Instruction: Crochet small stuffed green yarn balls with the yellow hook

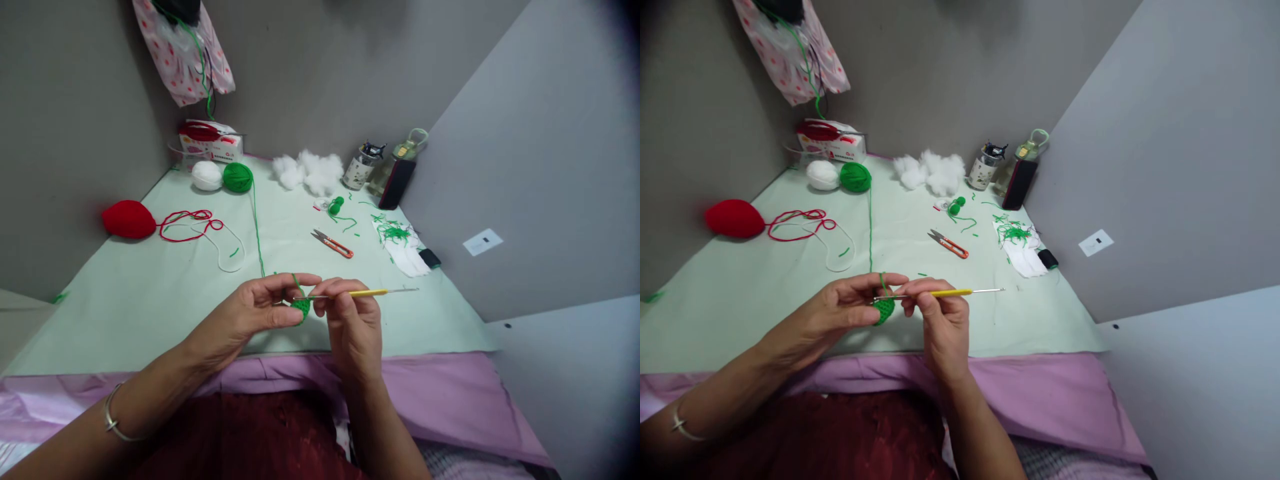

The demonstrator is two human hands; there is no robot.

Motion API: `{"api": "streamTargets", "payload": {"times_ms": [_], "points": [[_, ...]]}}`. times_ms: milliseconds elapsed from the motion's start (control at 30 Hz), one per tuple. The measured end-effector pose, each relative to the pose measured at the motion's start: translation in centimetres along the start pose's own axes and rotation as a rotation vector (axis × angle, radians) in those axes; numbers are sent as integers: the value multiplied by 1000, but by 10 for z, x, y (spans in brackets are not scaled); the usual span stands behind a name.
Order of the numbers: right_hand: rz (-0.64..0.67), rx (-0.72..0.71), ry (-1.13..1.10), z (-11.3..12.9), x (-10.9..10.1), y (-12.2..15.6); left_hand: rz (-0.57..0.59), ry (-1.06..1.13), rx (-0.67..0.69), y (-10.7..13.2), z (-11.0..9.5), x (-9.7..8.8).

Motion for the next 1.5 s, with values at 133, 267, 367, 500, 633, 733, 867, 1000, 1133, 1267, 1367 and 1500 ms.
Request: {"api": "streamTargets", "payload": {"times_ms": [133, 267, 367, 500, 633, 733, 867, 1000, 1133, 1267, 1367, 1500], "points": [[17, 36, -49, 1, 1, 0, -8, -122, -3, 2, -3, 0], [21, 53, -39, 5, 0, -1, -28, -225, 16, 6, -10, 0], [40, 44, -38, 8, -2, -2, -46, -291, 38, 7, -12, -2], [58, 30, -30, 8, -3, -2, -59, -281, 42, 8, -11, -2], [66, 7, 47, 8, -5, 0, -72, -279, 56, 9, -12, -1], [93, -20, 90, 9, -7, 2, -86, -300, 71, 9, -13, 0], [112, -59, 144, 11, -8, 4, -94, -332, 95, 10, -14, 0], [129, -158, 250, 16, -7, 7, -125, -376, 97, 10, -14, 1], [220, -333, 458, 24, -7, 13, -186, -451, 172, 10, -17, 4], [301, -444, 617, 24, -7, 18, -236, -483, 202, 8, -20, 7], [285, -528, 639, 19, -8, 19, -258, -467, 200, 7, -20, 8], [264, -633, 775, 16, -5, 22, -257, -414, 156, 7, -18, 7]]}}
Point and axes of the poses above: each hand's wrist, its own y-axis away from the middle knuckle, its own x-axis out of the palm, z = x × y, the point moved 1 cm from there along -y, towards the middle knuckle, and after that the axes turned 1 degree about -y, right-handed, at the moved point
